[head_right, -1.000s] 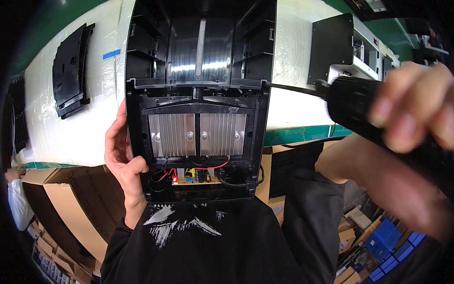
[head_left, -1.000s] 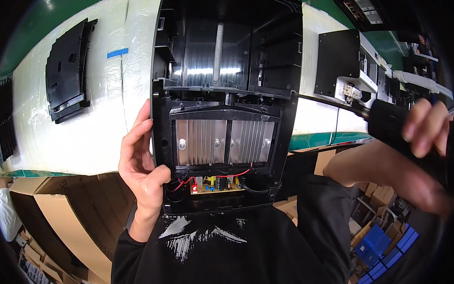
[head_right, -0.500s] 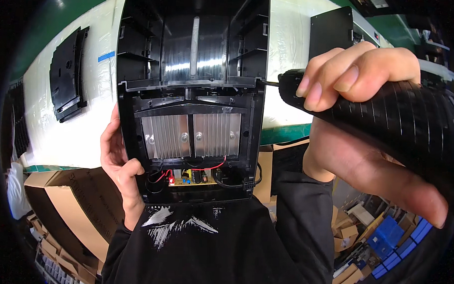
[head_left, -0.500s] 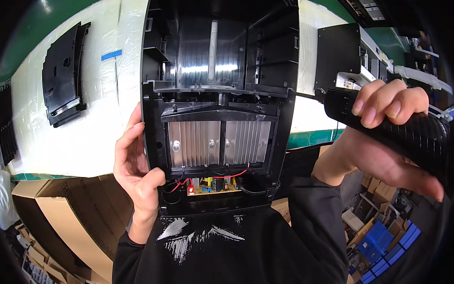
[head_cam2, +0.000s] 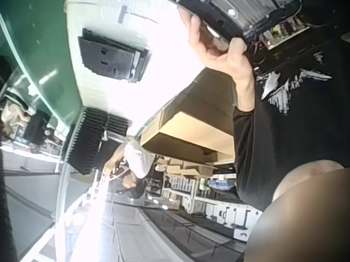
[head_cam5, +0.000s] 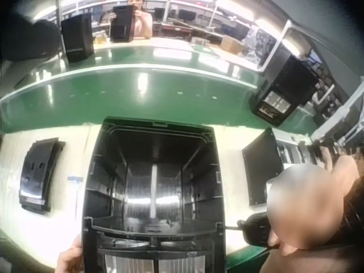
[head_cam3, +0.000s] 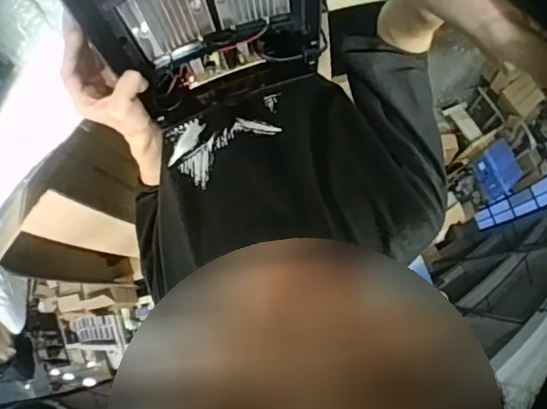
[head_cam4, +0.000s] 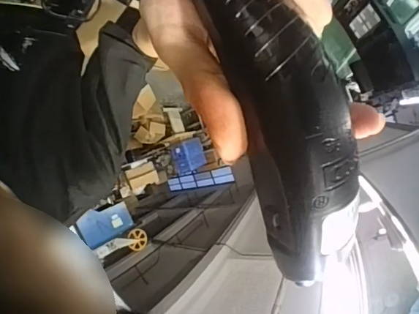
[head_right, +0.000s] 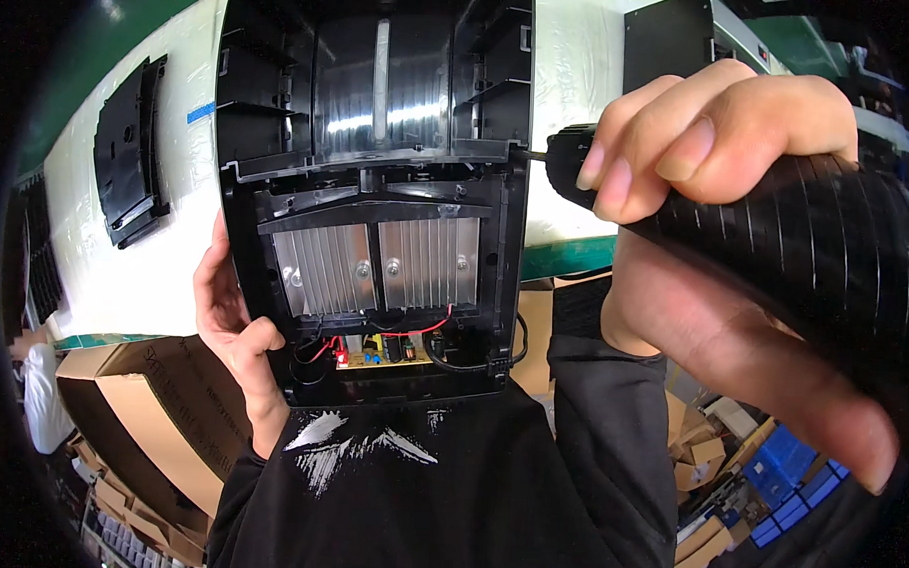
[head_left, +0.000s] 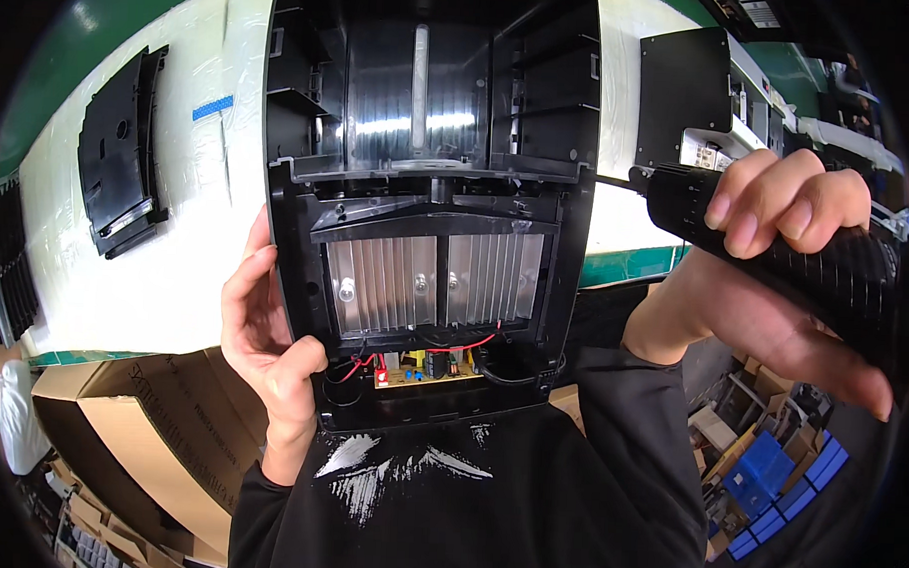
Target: Assembling electronic device housings using an electric screwdriver and sorting plastic components on a factory production line.
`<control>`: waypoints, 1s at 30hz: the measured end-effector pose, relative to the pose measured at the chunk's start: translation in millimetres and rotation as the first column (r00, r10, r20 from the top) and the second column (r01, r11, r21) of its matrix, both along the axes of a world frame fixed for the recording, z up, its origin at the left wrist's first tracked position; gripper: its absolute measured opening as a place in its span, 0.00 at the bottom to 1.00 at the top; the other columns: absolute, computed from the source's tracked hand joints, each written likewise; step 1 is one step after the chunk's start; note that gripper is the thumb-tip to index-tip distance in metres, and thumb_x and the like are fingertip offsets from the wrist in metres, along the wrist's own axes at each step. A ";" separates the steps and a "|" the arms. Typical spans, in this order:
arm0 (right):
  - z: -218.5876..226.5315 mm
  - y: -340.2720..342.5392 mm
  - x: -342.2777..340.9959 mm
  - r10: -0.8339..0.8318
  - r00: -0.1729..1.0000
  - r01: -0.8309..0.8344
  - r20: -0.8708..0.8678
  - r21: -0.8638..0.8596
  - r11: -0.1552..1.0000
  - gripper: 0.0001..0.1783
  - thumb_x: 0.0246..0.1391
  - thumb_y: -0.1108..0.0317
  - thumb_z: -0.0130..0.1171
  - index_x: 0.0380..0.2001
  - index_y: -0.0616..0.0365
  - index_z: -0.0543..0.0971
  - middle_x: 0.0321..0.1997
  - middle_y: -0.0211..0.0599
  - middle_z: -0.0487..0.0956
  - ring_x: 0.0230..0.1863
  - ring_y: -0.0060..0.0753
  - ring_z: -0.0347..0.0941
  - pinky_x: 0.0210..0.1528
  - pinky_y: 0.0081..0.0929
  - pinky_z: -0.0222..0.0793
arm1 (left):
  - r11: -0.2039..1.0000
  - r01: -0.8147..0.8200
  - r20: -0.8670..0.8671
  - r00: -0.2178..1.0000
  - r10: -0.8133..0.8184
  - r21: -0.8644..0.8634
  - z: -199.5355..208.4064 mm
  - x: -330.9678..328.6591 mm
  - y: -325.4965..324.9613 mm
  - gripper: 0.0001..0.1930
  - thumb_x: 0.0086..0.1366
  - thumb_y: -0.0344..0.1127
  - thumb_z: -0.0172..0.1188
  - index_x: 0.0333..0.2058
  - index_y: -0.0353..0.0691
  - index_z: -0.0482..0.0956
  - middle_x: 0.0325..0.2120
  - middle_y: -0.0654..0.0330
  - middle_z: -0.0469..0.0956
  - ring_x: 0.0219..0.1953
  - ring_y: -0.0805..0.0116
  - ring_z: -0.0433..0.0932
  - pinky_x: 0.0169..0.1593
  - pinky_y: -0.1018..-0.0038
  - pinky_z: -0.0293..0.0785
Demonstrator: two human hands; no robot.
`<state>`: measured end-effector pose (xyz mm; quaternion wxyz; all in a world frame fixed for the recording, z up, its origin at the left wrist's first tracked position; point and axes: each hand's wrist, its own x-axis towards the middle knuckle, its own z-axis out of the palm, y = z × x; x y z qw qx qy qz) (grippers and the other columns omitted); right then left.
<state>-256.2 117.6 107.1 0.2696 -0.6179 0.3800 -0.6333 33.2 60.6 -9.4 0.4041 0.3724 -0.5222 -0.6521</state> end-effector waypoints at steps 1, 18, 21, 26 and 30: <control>-0.3 -1.0 -1.0 0.041 0.999 -0.041 -0.024 -0.010 0.999 0.54 0.23 0.17 0.50 0.31 0.64 0.67 0.22 0.39 0.70 0.22 0.32 0.69 0.26 0.27 0.68 | 1.000 0.002 0.002 1.000 -0.002 -0.012 -0.7 0.9 0.0 0.37 0.30 0.21 0.46 0.50 0.32 0.66 0.59 0.41 0.57 0.62 0.52 0.57 0.64 0.62 0.51; -21.9 -3.3 9.5 -0.159 0.987 0.158 -0.011 -0.044 0.986 0.49 0.29 0.15 0.42 0.23 0.58 0.66 0.15 0.30 0.65 0.14 0.22 0.62 0.18 0.19 0.62 | 1.000 0.005 -0.041 0.999 -0.006 -0.016 -3.1 0.7 1.0 0.38 0.31 0.21 0.47 0.51 0.31 0.64 0.58 0.41 0.58 0.63 0.52 0.56 0.65 0.62 0.49; -23.8 -4.6 11.8 -0.149 0.984 0.151 0.098 -0.018 0.988 0.49 0.29 0.15 0.41 0.23 0.59 0.66 0.16 0.31 0.65 0.15 0.23 0.62 0.19 0.20 0.61 | 0.999 0.005 -0.036 0.999 -0.007 -0.038 -3.3 0.7 1.0 0.38 0.31 0.21 0.47 0.51 0.31 0.64 0.58 0.41 0.58 0.63 0.52 0.56 0.65 0.62 0.49; -15.1 -8.2 4.0 -0.063 0.997 0.063 0.036 0.004 0.998 0.49 0.30 0.15 0.40 0.24 0.59 0.67 0.17 0.31 0.66 0.17 0.24 0.63 0.20 0.21 0.61 | 0.999 -0.021 0.002 1.000 0.021 -0.027 0.8 -2.3 -1.8 0.38 0.30 0.19 0.44 0.51 0.28 0.63 0.58 0.40 0.58 0.63 0.53 0.56 0.66 0.64 0.48; 11.0 12.1 -3.2 -0.086 0.996 0.086 0.005 -0.042 0.995 0.45 0.34 0.18 0.42 0.23 0.57 0.67 0.17 0.31 0.66 0.17 0.25 0.63 0.21 0.21 0.61 | 0.999 -0.006 -0.040 0.999 0.004 -0.035 -1.3 -3.1 -4.4 0.38 0.29 0.19 0.42 0.50 0.27 0.63 0.57 0.40 0.58 0.63 0.52 0.56 0.66 0.64 0.48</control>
